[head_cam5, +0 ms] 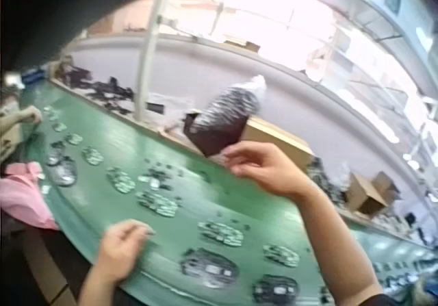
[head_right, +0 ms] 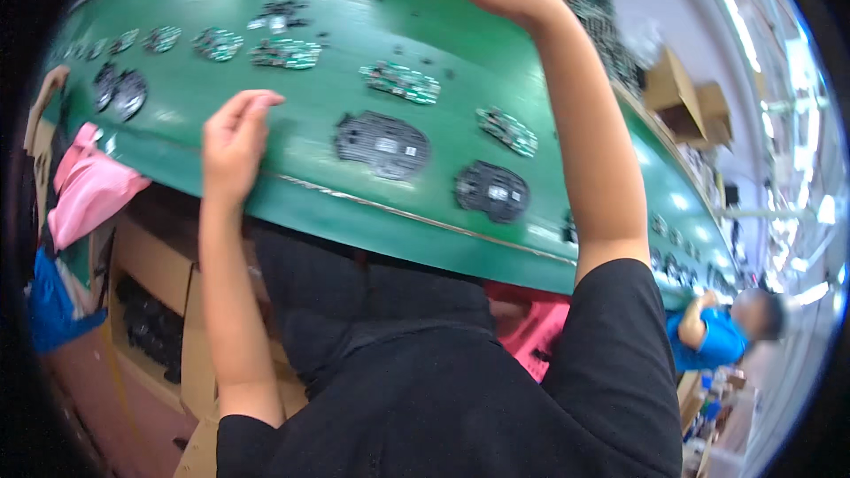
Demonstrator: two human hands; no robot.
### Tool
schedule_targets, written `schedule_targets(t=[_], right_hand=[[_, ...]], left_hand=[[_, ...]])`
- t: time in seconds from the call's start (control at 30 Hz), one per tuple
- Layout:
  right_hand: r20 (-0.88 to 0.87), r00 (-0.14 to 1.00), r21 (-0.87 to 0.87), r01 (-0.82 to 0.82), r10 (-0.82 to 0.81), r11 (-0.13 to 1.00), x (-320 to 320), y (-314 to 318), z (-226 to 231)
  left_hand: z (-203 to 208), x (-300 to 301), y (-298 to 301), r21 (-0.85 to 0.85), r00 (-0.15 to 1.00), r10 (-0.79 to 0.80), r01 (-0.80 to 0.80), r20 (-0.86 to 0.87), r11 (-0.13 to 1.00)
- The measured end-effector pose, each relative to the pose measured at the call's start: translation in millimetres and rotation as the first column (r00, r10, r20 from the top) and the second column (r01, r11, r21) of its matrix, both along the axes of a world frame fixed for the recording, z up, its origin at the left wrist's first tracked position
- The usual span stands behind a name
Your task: Assembling computer mouse components by fitting internal parts into the base shell on a conveyor belt
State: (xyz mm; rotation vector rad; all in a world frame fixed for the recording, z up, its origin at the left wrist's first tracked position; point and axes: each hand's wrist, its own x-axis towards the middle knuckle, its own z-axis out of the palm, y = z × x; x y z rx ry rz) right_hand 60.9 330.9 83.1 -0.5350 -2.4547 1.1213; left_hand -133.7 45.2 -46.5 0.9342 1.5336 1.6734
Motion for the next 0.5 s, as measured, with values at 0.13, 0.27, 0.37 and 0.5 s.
schedule_targets(t=[0.13, 0.27, 0.37, 0.5], right_hand=[[0.37, 0.842, 0.212, 0.336, -0.394, 0.918, 194.2, 19.3, 2.8], [0.45, 0.761, 0.221, 0.412, -0.467, 0.884, 285.9, 0.0, -33.3], [0.4, 0.804, 0.01, 0.475, -0.439, 0.88, 284.1, -32.7, -60.5], [0.43, 0.77, 0.162, 0.447, -0.471, 0.88, 267.1, -40.0, -74.4]], left_hand=[[8.6, 6.7, 4.8, -0.004, 0.998, -0.049, 0.049, 0.039, 0.999], [6.5, 9.1, 12.0, -0.004, 0.998, -0.051, 0.051, -0.032, 0.999], [-0.1, 10.6, 4.7, -0.035, 0.994, -0.026, 0.022, -0.106, 0.999], [-6.7, 8.6, 1.5, -0.027, 0.961, 0.043, -0.052, -0.273, 0.998]])
